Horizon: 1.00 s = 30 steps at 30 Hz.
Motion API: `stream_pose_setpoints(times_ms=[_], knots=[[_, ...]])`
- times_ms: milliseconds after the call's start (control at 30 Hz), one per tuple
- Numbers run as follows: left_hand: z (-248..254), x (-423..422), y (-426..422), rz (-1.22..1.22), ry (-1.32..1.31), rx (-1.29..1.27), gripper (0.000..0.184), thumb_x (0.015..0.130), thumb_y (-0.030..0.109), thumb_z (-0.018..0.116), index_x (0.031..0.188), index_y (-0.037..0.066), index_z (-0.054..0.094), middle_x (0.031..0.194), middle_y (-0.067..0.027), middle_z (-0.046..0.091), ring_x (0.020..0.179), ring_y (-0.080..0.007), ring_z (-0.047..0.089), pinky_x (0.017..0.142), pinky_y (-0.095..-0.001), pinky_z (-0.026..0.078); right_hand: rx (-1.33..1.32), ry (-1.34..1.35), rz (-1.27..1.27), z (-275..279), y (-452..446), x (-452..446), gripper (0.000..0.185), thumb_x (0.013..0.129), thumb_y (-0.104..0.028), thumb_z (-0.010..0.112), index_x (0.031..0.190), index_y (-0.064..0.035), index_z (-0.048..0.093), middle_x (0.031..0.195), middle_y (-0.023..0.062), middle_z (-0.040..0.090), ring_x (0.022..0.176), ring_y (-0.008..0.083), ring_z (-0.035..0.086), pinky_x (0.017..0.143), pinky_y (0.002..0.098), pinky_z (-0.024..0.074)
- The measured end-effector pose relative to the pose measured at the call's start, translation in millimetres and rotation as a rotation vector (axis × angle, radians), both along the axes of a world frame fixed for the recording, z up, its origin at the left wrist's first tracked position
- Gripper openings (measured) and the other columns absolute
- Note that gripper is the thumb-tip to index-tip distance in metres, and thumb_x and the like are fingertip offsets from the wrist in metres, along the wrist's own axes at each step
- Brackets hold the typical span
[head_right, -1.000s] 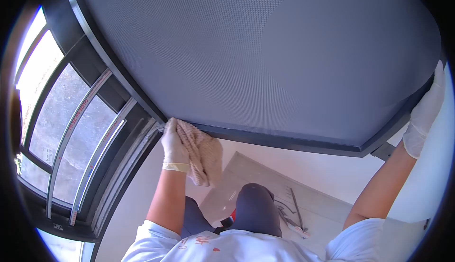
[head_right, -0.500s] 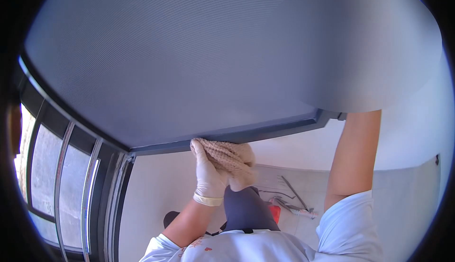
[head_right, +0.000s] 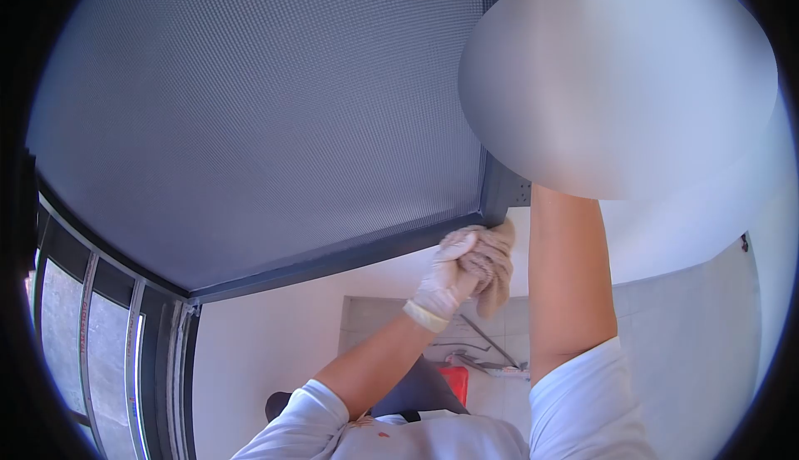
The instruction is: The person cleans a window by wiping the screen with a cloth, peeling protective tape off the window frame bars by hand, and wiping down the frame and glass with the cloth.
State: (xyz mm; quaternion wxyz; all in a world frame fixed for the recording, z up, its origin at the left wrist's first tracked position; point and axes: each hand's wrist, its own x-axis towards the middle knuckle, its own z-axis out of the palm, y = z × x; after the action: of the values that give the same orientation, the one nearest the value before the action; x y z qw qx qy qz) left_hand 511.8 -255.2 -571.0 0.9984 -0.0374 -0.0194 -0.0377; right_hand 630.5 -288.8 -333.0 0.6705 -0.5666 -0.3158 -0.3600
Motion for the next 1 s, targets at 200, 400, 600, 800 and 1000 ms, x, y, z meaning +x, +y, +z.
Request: stream_pose_setpoints(times_ms=[200, 400, 600, 800, 1000], knots=[[-44, 18, 5, -0.293, 0.043, 0.061, 0.018, 0.082, 0.008, 0.066, 0.098, 0.010, 0.056, 0.081, 0.0000, 0.057, 0.073, -0.0099, 0.057, 0.068, -0.0249, 0.050, -0.001, 0.008, -0.064, 5, 2, -5, 0.059, 0.092, -0.044, 0.052, 0.125, 0.0054, 0.051, 0.121, 0.0164, 0.057, 0.110, 0.0278, 0.053, 0.100, 0.0327, 0.0364], [-18, -101, 35, 0.264, 0.147, 0.590, 0.048, 0.082, 0.019, 0.068, 0.124, 0.002, 0.050, 0.112, -0.0099, 0.060, 0.104, -0.0200, 0.058, 0.093, -0.0350, 0.046, -0.146, -0.082, -0.235, 0, 6, 16, 0.052, 0.098, -0.032, 0.044, 0.135, 0.0041, 0.042, 0.139, 0.0165, 0.045, 0.127, 0.0266, 0.043, 0.109, 0.0334, 0.0288], [19, -229, 78, 0.690, 0.342, 0.775, 0.052, 0.077, 0.016, 0.069, 0.123, 0.002, 0.049, 0.112, -0.0106, 0.057, 0.105, -0.0221, 0.056, 0.096, -0.0370, 0.044, -0.310, 0.007, -0.332, 15, -2, -23, 0.059, 0.100, -0.036, 0.036, 0.130, 0.0145, 0.040, 0.132, 0.0351, 0.042, 0.122, 0.0424, 0.044, 0.109, 0.0397, 0.0290], [74, -334, 130, 1.449, 0.422, 0.721, 0.041, 0.079, 0.017, 0.067, 0.116, 0.003, 0.054, 0.110, -0.0098, 0.060, 0.104, -0.0224, 0.058, 0.094, -0.0372, 0.045, -0.302, 0.060, -0.315, 16, 0, -28, 0.060, 0.100, -0.036, 0.036, 0.133, 0.0131, 0.037, 0.136, 0.0331, 0.038, 0.126, 0.0407, 0.040, 0.111, 0.0384, 0.0259], [56, -390, 242, 1.750, 1.313, 1.978, 0.050, 0.078, 0.017, 0.066, 0.125, 0.005, 0.053, 0.116, -0.0155, 0.061, 0.107, -0.0290, 0.059, 0.094, -0.0374, 0.046, -0.259, 0.068, -0.269, 14, 2, -18, 0.060, 0.100, -0.037, 0.036, 0.132, 0.0131, 0.038, 0.136, 0.0332, 0.038, 0.127, 0.0403, 0.040, 0.111, 0.0381, 0.0265]])
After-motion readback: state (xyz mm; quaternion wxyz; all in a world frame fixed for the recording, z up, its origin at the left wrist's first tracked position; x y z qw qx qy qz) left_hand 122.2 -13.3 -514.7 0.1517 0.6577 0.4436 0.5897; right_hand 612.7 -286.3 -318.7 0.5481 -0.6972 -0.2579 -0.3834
